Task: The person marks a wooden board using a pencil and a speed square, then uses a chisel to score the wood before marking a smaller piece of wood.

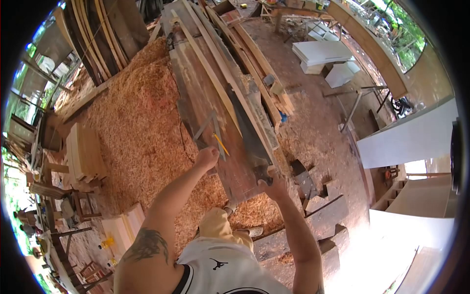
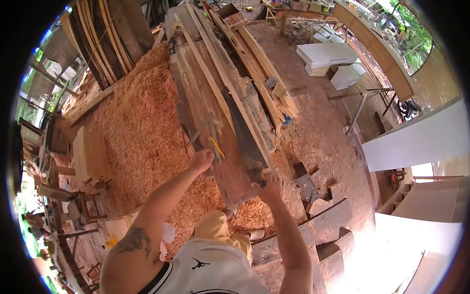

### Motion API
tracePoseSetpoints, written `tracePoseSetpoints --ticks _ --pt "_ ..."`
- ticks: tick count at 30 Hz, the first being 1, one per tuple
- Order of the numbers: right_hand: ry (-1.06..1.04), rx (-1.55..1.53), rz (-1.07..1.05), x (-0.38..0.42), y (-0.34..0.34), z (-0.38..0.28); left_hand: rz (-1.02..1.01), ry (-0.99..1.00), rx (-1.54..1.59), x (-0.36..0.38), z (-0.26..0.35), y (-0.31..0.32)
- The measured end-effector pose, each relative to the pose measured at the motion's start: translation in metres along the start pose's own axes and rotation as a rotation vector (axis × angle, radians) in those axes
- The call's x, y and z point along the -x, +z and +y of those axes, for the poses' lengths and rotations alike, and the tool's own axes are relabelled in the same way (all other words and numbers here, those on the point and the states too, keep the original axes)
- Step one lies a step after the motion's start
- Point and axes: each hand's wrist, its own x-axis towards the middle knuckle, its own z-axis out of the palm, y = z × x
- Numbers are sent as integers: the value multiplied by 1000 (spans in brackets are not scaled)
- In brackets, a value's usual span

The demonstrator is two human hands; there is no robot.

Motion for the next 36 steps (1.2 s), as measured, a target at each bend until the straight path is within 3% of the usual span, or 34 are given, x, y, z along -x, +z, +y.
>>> tracePoseSetpoints --ticks 2,5,10,14,17,20,23,26,29,30,32,33,36 --pt "139 -50 -113 -13 0 -14 37 -96 18 -32 -5 11" --pt "228 115 -237 -30 22 -6 139 -100 -22 -57 5 16" --pt "134 236 -22 -33 64 30 101 -255 -69 -71 21 17" --pt "293 270 -242 -44 55 15 111 -287 -120 -77 23 15" --pt "226 453 -24 -36 69 31 58 -331 -48 -87 17 20" --pt "179 152 57 -23 37 2 29 -397 -56 -86 24 6" --pt "203 77 118 5 44 10 -15 -376 -1 -87 17 1" --pt "137 103 138 35 37 -10 218 -240 287 -94 -11 15" --pt "-45 93 240 53 31 -37 317 -254 273 -72 -11 -21" --pt "-47 145 239 63 42 -36 400 -191 68 -100 -71 -3" --pt "-16 133 148 72 54 -43 438 -290 115 -118 -118 1" --pt "4 125 108 77 61 -46 387 -452 365 -105 -102 -25" --pt "56 57 117 80 87 -53 183 -500 337 -60 -49 -73"
